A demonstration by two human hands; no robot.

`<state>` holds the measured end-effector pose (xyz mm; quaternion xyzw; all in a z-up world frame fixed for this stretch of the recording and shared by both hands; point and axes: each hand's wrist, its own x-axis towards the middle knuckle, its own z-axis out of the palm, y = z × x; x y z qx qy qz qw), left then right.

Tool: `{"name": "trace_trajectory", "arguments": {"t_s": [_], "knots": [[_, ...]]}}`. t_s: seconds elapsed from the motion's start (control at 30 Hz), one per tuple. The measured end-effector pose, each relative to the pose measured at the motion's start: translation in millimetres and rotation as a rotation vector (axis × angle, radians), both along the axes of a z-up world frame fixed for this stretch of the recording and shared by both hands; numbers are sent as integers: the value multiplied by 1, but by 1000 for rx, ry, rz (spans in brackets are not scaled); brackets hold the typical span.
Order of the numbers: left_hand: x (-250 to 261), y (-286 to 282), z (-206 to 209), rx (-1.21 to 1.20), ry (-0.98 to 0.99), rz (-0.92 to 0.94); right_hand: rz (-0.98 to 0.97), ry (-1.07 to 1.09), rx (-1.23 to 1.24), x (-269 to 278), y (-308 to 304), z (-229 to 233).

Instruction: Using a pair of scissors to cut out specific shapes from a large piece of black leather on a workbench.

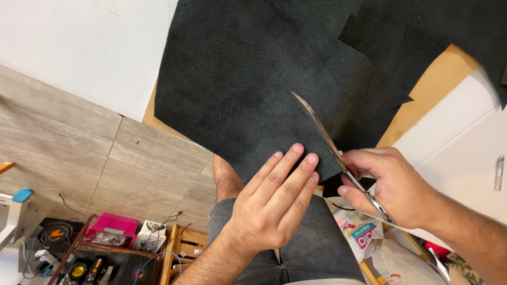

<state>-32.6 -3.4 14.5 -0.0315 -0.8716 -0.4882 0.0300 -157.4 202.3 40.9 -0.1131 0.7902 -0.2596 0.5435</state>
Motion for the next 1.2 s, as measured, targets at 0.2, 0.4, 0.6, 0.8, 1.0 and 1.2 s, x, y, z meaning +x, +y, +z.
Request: {"name": "trace_trajectory", "arguments": {"t_s": [0.2, 0.4, 0.6, 0.8, 1.0, 1.2], "knots": [[-1, -2, 2, 22, -4, -12, -49, 9, -34, 7, 2, 0], [-4, 0, 6, 195, -39, 70, -188, -37, -51, 22, 8, 0], [-16, 10, 14, 494, -151, 185, -641, -140, -226, 67, -1, -7], [-23, 14, 19, 489, -185, 91, -802, -38, -468, 97, -10, -15], [-22, 22, 19, 449, -166, 84, -947, -115, -528, 108, -6, -15], [-20, 30, 18, 399, -184, 88, -958, -33, -513, 107, -15, -10]]}}
